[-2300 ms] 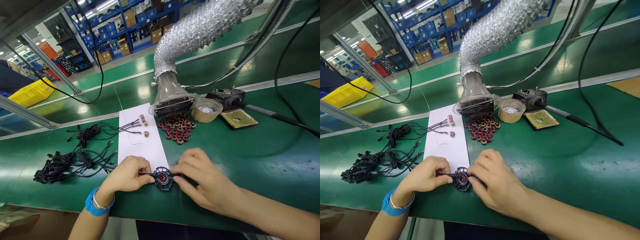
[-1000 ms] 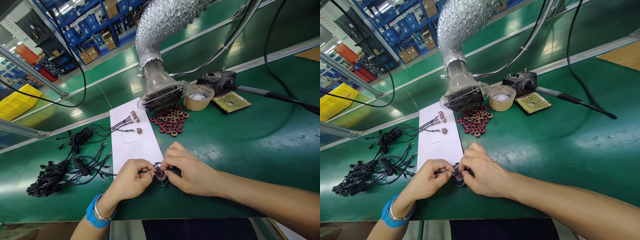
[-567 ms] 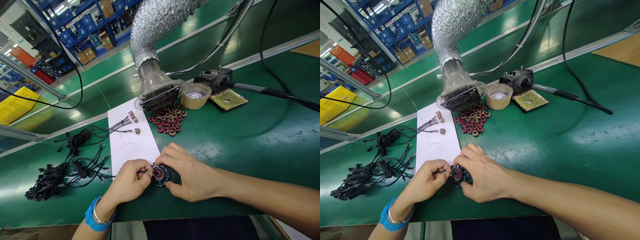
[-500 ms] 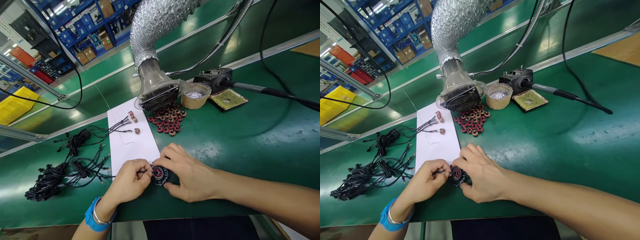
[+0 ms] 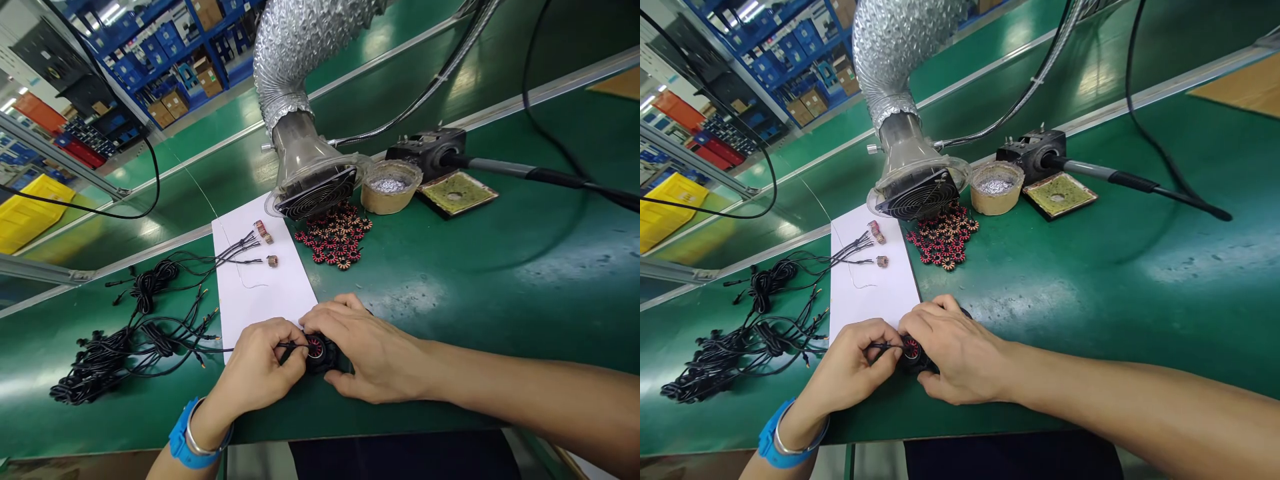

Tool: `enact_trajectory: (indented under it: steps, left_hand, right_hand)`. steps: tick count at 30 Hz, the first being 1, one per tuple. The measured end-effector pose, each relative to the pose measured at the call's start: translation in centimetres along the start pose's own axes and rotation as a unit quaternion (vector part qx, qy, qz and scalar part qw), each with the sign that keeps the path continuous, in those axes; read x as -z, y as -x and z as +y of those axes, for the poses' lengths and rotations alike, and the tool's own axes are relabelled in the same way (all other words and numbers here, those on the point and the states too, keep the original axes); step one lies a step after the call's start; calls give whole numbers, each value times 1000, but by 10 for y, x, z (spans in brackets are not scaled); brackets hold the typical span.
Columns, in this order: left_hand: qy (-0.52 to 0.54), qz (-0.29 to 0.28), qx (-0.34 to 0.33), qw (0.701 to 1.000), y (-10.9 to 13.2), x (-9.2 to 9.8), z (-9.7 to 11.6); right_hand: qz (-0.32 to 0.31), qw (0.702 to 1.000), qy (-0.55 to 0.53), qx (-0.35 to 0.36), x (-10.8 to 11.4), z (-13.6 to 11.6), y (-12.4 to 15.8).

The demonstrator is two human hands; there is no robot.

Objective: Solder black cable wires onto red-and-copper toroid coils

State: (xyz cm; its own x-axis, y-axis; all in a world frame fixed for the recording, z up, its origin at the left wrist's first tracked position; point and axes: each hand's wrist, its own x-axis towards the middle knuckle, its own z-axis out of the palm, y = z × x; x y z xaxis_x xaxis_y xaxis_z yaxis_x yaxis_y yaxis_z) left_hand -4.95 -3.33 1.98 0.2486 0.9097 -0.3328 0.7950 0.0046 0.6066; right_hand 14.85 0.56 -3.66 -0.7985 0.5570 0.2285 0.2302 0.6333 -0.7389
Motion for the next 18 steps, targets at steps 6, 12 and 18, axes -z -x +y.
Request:
enact_trajectory:
  steps: [6, 12, 18]
  left_hand:
    - [7, -19, 22, 1000, 2, 1, 3]
    - [-16, -20, 10, 1000, 7, 1, 5]
    - [-40, 16, -17, 999, 11, -2, 4]
  right_hand:
    - [39, 999, 29, 12, 0, -3, 0]
    - [62, 997, 48, 7, -1, -5, -1]
    - [85, 994, 69, 10, -1, -6, 0]
